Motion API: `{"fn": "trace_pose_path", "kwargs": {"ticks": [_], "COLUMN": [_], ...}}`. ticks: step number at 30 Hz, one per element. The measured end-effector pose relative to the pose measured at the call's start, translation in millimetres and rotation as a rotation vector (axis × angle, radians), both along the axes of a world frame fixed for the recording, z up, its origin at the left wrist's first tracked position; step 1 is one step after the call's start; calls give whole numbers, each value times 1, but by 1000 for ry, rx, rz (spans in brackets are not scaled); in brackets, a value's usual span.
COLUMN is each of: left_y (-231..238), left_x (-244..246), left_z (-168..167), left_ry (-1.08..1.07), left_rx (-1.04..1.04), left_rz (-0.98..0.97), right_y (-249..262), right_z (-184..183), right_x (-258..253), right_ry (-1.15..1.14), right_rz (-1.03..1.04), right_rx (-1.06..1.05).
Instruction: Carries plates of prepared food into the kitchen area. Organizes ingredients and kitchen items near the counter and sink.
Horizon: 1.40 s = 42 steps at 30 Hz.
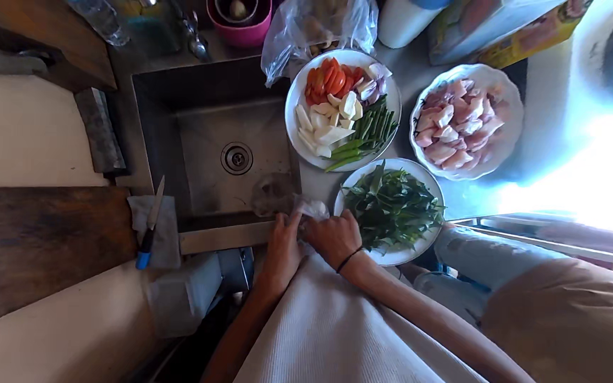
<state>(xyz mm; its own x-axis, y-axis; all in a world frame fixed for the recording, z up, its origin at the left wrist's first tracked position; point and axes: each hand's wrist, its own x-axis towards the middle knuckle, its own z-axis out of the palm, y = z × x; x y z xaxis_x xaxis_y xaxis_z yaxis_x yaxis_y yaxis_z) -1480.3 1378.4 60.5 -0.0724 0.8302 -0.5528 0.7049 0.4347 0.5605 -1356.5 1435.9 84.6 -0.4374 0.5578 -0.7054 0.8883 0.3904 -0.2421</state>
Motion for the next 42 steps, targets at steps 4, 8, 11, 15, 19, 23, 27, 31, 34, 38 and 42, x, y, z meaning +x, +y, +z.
{"fn": "trace_pose_path", "kwargs": {"ticks": [4,8,11,15,19,23,27,31,34,38,42], "left_y": [7,8,9,9,15,21,14,-4,-7,-4,7], "left_x": [-9,-23,-29,-31,-34,-45,-50,-55,-64,-83,-105], "left_z": [2,-8,-15,-10,5,2,-14,-13,-30,-42,-49], "left_ry": [1,-39,-95,-76,-19,-182,-337,-286,-477,-798,-830], "left_rx": [-8,-40,-69,11,268,322,226,111,241,61,-155], "left_rz": [-36,-114,-155,-166,-224,-363,-265,-296,-389,-186,450], "right_y": [3,-2,-3,-10,-16,-22,-26,-19,2,21,17], "right_z": [0,-21,-28,-25,-29,-27,-21,1,5,-45,-85], "right_x": [-9,5,18,34,41,39,31,21,-5,-56,-76], "right_ry": [72,276,387,619,853,1003,1189,1340,1525,1574,1401], "right_rz": [-18,6,26,-104,-179,-112,-303,-588,-842,-1195,-1017], "right_rx": [-70,2,95,221,406,412,428,368,6,-487,-419]}}
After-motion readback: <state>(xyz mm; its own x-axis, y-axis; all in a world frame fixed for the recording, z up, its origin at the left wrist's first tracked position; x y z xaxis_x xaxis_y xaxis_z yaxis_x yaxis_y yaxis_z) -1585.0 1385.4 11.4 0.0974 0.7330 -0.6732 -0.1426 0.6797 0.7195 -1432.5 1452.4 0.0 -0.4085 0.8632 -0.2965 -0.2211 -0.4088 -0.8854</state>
